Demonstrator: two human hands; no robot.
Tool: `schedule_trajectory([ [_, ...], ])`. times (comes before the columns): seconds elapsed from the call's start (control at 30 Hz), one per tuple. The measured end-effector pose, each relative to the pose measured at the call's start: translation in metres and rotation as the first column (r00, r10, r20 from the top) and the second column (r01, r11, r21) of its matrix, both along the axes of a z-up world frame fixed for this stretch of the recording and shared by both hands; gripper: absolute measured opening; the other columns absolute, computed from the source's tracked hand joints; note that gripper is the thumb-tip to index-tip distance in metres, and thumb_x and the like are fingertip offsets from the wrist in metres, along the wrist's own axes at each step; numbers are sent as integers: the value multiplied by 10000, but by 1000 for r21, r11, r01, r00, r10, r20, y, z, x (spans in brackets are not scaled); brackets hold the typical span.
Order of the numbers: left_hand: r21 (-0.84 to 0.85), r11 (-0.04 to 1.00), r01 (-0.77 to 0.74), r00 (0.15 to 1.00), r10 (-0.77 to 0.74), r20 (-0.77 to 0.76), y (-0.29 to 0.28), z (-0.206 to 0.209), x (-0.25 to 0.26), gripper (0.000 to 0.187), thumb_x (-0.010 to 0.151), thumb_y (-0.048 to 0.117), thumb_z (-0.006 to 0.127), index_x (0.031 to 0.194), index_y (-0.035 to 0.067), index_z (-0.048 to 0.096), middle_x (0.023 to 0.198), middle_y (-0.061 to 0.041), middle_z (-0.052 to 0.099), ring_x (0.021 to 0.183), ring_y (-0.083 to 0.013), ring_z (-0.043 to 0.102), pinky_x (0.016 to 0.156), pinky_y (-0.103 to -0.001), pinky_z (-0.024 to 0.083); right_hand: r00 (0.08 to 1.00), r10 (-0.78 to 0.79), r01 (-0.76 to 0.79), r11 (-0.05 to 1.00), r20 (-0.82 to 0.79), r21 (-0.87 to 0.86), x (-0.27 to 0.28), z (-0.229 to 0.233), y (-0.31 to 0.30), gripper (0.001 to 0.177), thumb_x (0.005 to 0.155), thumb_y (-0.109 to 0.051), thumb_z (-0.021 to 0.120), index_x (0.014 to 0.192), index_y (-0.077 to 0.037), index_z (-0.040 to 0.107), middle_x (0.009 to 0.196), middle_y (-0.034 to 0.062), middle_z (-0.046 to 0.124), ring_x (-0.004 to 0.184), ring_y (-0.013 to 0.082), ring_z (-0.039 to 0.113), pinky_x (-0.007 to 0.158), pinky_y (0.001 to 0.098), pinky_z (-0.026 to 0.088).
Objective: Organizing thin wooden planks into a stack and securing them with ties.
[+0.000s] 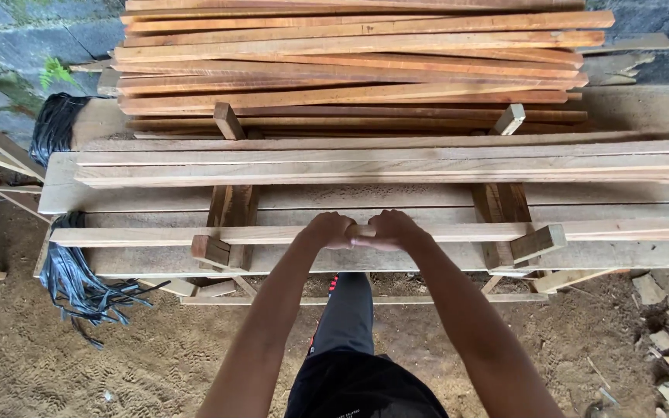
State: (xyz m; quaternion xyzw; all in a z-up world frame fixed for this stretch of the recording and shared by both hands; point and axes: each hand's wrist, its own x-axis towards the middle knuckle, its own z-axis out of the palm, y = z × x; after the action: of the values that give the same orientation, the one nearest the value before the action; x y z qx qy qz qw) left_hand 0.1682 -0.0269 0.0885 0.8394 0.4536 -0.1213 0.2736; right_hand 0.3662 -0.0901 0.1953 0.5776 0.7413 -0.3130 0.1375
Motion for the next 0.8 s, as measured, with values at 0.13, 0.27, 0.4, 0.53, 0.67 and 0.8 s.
schedule_trajectory([
  [0.13, -39, 999, 17, 1000, -18, -16, -10, 37, -11, 713, 765, 574, 669, 1399, 248, 644, 1212, -187, 734, 1179, -415, 683, 1040, -522, 525, 997, -53, 51, 998, -60, -41, 8, 34, -3, 905, 913, -847, 404, 1358, -99, 653, 1320, 234, 670, 1322, 424, 581, 1146, 552, 430],
  [0.27, -254, 967, -33, 998, 46, 45, -9, 91, -19, 814, 857, 743, 496, 1427, 175, 617, 1343, -253, 659, 1313, -465, 575, 1151, -547, 437, 983, -185, 185, 964, 18, -192, 43, 80, -4, 923, 993, -770, 259, 1421, -17, 577, 1486, 259, 545, 1470, 415, 424, 1235, 556, 294],
  [0.4, -443, 877, -183, 978, 209, 10, -2, 143, -48, 964, 931, 741, 172, 1500, 39, 508, 1555, -302, 460, 1500, -485, 346, 1279, -566, 265, 941, -275, 306, 941, 199, -144, 129, 51, -4, 1058, 986, -802, 105, 1239, 30, 708, 1479, 276, 563, 1474, 419, 436, 1244, 551, 273],
  [0.53, -321, 894, -313, 941, 247, -230, 9, 110, -112, 1068, 927, 787, 160, 1512, -47, 478, 1589, -281, 428, 1531, -410, 332, 1290, -512, 231, 929, -254, 296, 946, 269, -130, 173, 24, 2, 967, 1030, -694, 114, 948, 22, 759, 1266, 295, 696, 1339, 428, 585, 1175, 535, 364],
  [0.67, -152, 895, -419, 888, 369, -274, 35, 9, -137, 838, 936, 677, 337, 1306, 13, 690, 1388, -258, 634, 1363, -403, 553, 1139, -533, 423, 910, -367, 384, 922, 193, -58, 183, -4, 10, 786, 1001, -698, 287, 621, -91, 611, 769, 198, 706, 897, 400, 721, 951, 497, 470],
  [0.8, -108, 893, -437, 867, 387, -315, 42, -16, -138, 832, 831, 669, 443, 1333, 52, 690, 1369, -220, 668, 1329, -383, 597, 1098, -513, 477, 908, -365, 383, 922, 205, -52, 180, -5, 6, 751, 961, -744, 320, 621, -133, 594, 840, 185, 722, 986, 399, 719, 946, 486, 479],
])
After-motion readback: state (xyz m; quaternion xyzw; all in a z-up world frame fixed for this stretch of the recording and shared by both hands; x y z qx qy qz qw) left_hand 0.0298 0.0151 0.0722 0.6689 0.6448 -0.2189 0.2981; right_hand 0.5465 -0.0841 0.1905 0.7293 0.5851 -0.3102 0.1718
